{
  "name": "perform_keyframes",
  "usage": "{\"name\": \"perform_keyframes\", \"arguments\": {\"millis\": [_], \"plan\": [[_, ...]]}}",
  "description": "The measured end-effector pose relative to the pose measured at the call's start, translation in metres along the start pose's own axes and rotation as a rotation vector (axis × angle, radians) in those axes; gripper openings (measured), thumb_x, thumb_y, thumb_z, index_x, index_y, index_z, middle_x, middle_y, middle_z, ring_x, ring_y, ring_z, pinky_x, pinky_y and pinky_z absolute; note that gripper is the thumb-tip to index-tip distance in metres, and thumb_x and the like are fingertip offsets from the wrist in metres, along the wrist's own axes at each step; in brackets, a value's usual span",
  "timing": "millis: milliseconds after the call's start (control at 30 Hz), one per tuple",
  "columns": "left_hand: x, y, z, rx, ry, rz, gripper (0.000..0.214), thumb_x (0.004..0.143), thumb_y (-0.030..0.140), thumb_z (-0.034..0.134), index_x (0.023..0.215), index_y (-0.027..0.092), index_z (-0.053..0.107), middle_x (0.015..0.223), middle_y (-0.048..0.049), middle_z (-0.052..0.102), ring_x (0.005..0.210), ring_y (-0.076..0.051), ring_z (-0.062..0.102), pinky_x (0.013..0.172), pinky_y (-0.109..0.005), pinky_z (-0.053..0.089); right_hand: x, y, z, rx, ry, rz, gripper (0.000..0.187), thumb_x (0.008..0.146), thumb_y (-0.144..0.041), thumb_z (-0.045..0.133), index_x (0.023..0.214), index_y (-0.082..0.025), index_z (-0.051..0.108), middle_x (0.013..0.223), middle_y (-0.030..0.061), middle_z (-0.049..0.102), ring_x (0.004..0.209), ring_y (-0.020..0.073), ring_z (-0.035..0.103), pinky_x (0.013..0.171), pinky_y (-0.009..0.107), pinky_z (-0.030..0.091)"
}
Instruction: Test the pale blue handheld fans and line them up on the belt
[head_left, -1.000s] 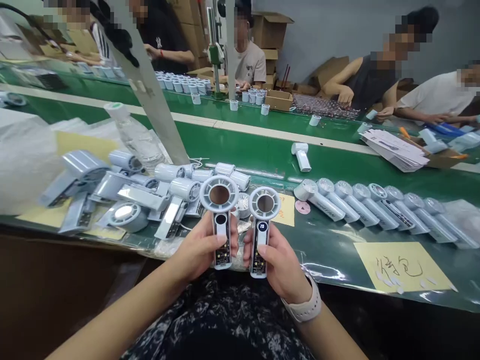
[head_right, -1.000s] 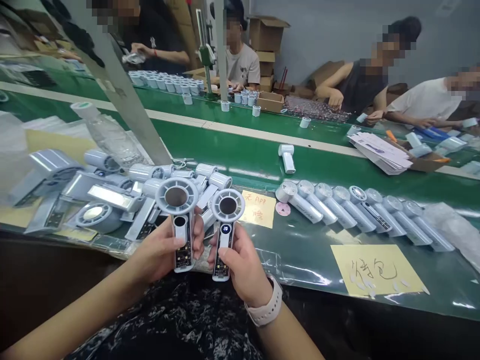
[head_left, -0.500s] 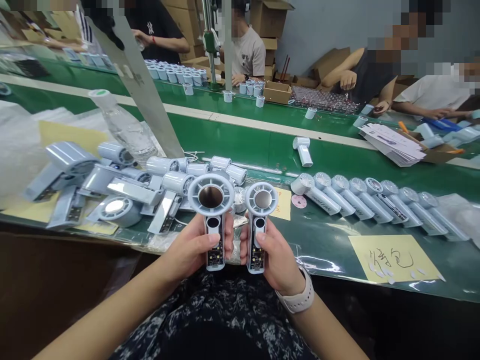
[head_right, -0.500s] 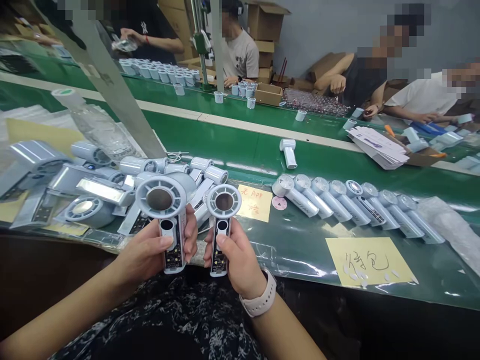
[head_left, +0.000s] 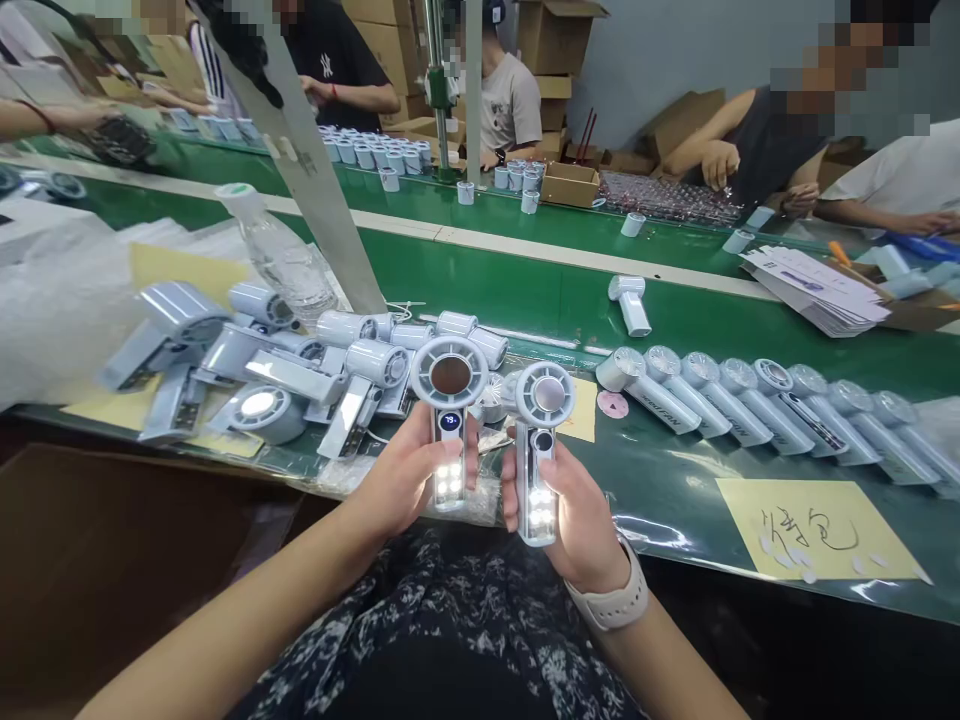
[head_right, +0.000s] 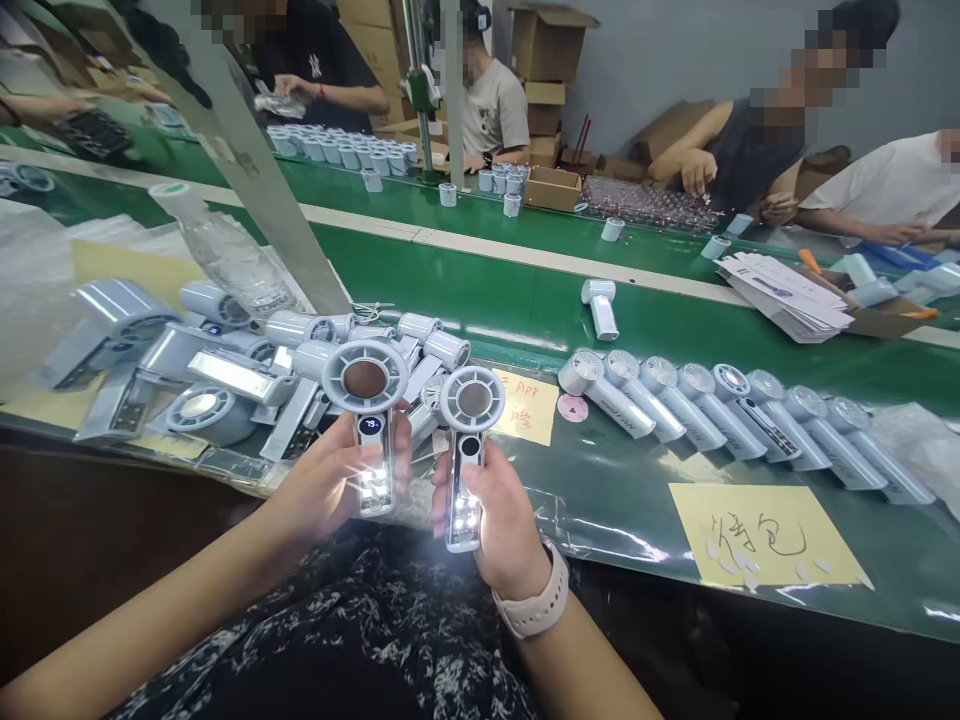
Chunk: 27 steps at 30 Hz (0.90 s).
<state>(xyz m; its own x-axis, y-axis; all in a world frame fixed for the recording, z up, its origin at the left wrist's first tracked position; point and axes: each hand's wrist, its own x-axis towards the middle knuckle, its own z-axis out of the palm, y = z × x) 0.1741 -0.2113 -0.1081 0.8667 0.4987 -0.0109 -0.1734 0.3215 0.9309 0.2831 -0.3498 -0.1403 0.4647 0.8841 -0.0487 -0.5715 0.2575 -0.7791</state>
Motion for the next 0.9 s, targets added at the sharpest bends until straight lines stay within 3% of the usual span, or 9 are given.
{"name": "perform_keyframes", "arguments": {"millis": [200, 333, 400, 500, 567, 767, 900], "plan": [[0.000, 0.002, -0.004, 0.152, -0.077, 0.037, 0.033, 0.077, 0.036, 0.071, 0.099, 0.020, 0.053, 0.085, -0.0036, 0.063, 0.076, -0.024, 0.064, 0.075, -0.039, 0.050, 0.002, -0.003, -0.002, -0.049, -0.018, -0.042, 0.028, 0.086, -0.041, 0.070, 0.099, -0.020, 0.059, 0.083, 0.0015, 0.066, 0.054, 0.0104, 0.059, 0.045, 0.020, 0.050], [0.002, -0.003, -0.005, 0.336, 0.100, -0.032, 0.049, 0.075, 0.041, 0.077, 0.108, 0.020, 0.047, 0.102, -0.0086, 0.068, 0.083, -0.026, 0.069, 0.071, -0.037, 0.052, 0.006, -0.006, -0.008, 0.064, -0.006, -0.025, 0.027, 0.089, -0.045, 0.067, 0.100, -0.022, 0.058, 0.082, 0.0021, 0.068, 0.053, 0.0124, 0.059, 0.043, 0.021, 0.048], [-0.001, -0.003, -0.003, 0.379, 0.128, -0.043, 0.056, 0.075, 0.050, 0.077, 0.110, 0.020, 0.045, 0.102, -0.0099, 0.069, 0.082, -0.026, 0.069, 0.065, -0.035, 0.053, 0.008, -0.008, -0.009, 0.143, -0.011, 0.018, 0.034, 0.090, -0.052, 0.064, 0.097, -0.019, 0.064, 0.087, 0.0060, 0.070, 0.063, 0.0154, 0.063, 0.049, 0.024, 0.053], [-0.006, 0.001, 0.002, 0.335, 0.085, -0.050, 0.052, 0.084, 0.059, 0.063, 0.112, 0.021, 0.044, 0.091, -0.0061, 0.071, 0.067, -0.023, 0.068, 0.057, -0.033, 0.053, 0.009, -0.010, -0.006, 0.205, 0.055, 0.053, 0.039, 0.088, -0.054, 0.067, 0.101, -0.017, 0.072, 0.096, 0.0071, 0.073, 0.082, 0.0189, 0.067, 0.069, 0.028, 0.060], [-0.010, 0.006, 0.004, 0.275, 0.057, -0.041, 0.045, 0.088, 0.058, 0.059, 0.112, 0.023, 0.043, 0.084, -0.0030, 0.070, 0.063, -0.022, 0.068, 0.056, -0.033, 0.054, 0.007, -0.012, -0.001, 0.212, 0.052, 0.056, 0.038, 0.086, -0.054, 0.071, 0.102, -0.020, 0.075, 0.095, 0.0048, 0.074, 0.082, 0.0193, 0.067, 0.074, 0.030, 0.060], [-0.017, 0.018, 0.005, 0.047, -0.079, -0.041, 0.038, 0.088, 0.048, 0.067, 0.110, 0.026, 0.045, 0.096, -0.0038, 0.073, 0.076, -0.024, 0.072, 0.069, -0.038, 0.061, 0.000, -0.015, 0.006, 0.128, 0.080, 0.005, 0.032, 0.078, -0.047, 0.080, 0.098, -0.022, 0.078, 0.104, 0.0061, 0.077, 0.091, 0.0258, 0.071, 0.087, 0.042, 0.060], [-0.015, 0.018, 0.004, -0.064, -0.084, -0.080, 0.041, 0.081, 0.039, 0.079, 0.112, 0.022, 0.058, 0.094, -0.0052, 0.071, 0.084, -0.021, 0.070, 0.076, -0.030, 0.058, -0.002, -0.018, 0.008, 0.140, 0.105, 0.027, 0.030, 0.080, -0.045, 0.073, 0.099, -0.021, 0.076, 0.098, 0.0063, 0.076, 0.093, 0.0259, 0.068, 0.087, 0.040, 0.057]]}}
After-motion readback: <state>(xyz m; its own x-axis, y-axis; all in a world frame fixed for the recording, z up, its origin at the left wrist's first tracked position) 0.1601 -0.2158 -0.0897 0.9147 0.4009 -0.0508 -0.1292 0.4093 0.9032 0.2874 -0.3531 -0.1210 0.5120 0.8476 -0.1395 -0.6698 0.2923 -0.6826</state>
